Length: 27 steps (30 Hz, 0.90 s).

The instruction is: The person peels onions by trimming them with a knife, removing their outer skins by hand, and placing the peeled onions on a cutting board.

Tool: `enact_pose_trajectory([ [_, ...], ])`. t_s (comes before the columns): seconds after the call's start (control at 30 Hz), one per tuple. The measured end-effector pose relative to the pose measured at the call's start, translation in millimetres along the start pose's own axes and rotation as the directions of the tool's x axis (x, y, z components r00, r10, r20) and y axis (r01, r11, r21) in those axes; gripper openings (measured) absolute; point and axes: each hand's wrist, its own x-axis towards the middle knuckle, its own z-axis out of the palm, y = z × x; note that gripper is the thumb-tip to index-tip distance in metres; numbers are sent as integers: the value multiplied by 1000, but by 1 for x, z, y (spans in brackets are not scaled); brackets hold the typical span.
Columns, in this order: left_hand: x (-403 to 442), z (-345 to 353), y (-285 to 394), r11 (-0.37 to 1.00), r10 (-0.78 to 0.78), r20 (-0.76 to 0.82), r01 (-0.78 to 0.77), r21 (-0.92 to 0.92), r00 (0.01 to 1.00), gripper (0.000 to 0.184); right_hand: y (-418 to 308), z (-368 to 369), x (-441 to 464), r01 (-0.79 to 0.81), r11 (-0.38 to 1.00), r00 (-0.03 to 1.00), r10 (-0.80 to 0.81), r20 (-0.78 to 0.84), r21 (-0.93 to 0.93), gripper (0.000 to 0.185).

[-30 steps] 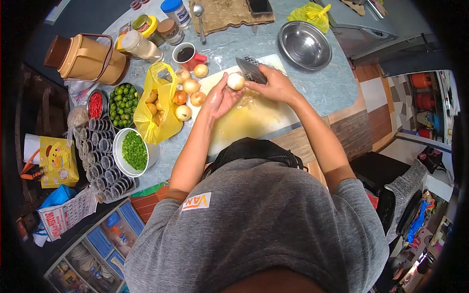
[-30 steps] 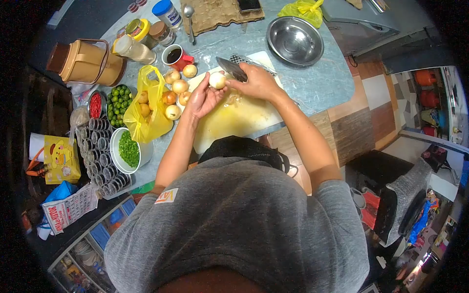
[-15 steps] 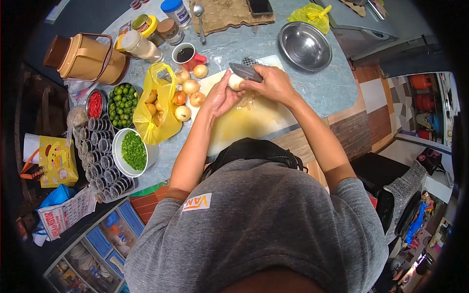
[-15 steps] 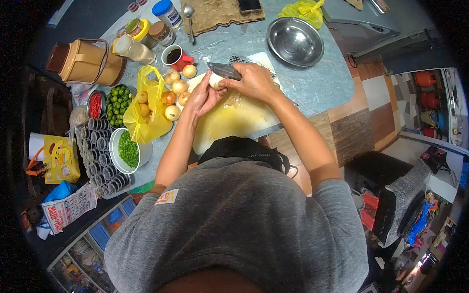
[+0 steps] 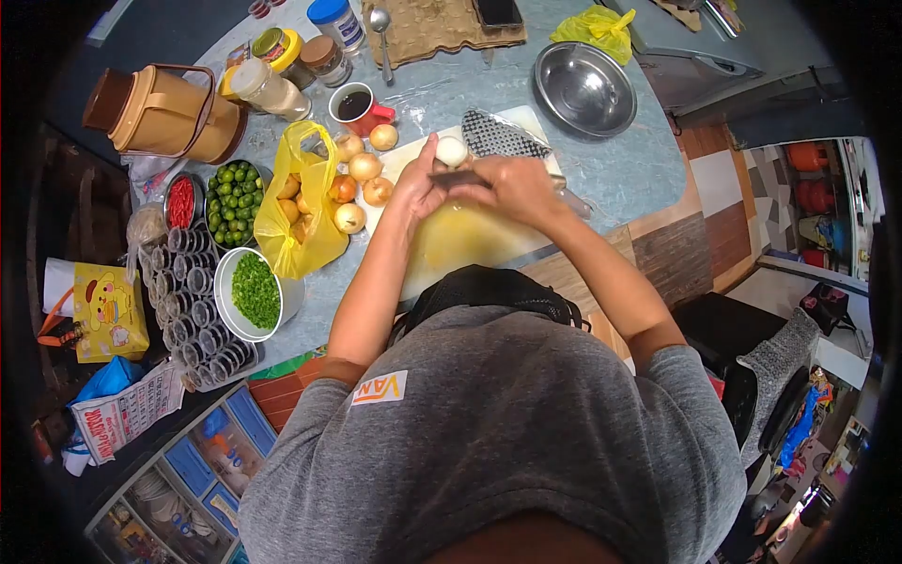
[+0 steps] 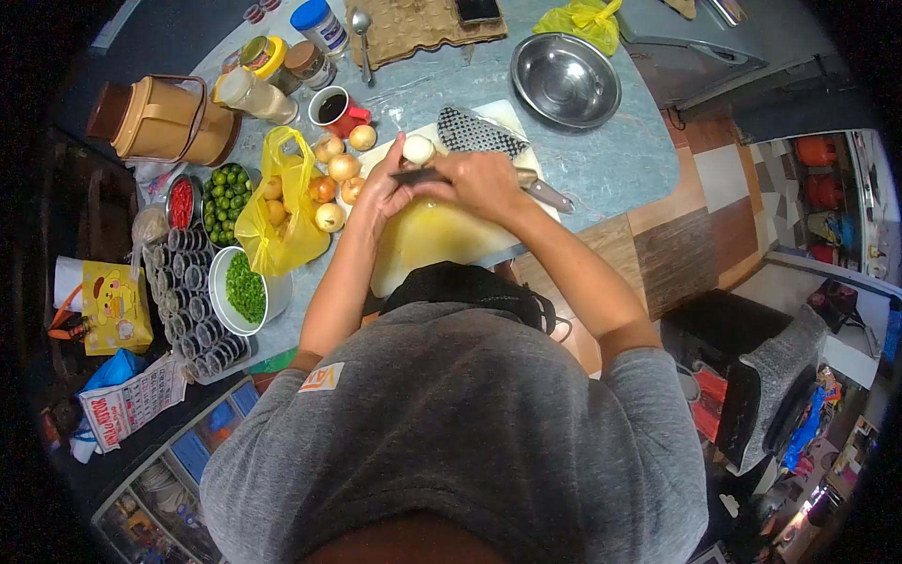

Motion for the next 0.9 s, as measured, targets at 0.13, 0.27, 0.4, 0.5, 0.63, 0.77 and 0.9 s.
enact_pose_trajectory([
  [0.13,16,-23,-3,1000,4,-28,-4,-9,1000,47,-11,7,-16,-81,996,991,78,109,22,43],
  [0.27,8,-30,-4,999,26,18,-26,-21,1000,47,9,9,-13,-270,958,961,261,95,97,45],
  [0.4,4,-28,-8,995,-29,56,33,-89,998,51,25,2,-8,-376,918,922,359,142,125,47],
  [0.5,2,-30,-11,997,-42,80,47,-65,996,50,24,2,-1,-395,902,918,380,115,171,52],
  [0.63,2,-27,-14,998,-62,146,64,-12,987,45,14,-7,9,-342,928,937,323,134,150,53],
  [0.77,0,-20,-14,999,-38,165,35,19,986,42,14,-5,16,-296,940,952,277,128,168,53],
  [0.9,2,-24,-14,999,-27,173,21,38,985,42,12,-7,18,-304,938,944,273,186,168,52],
])
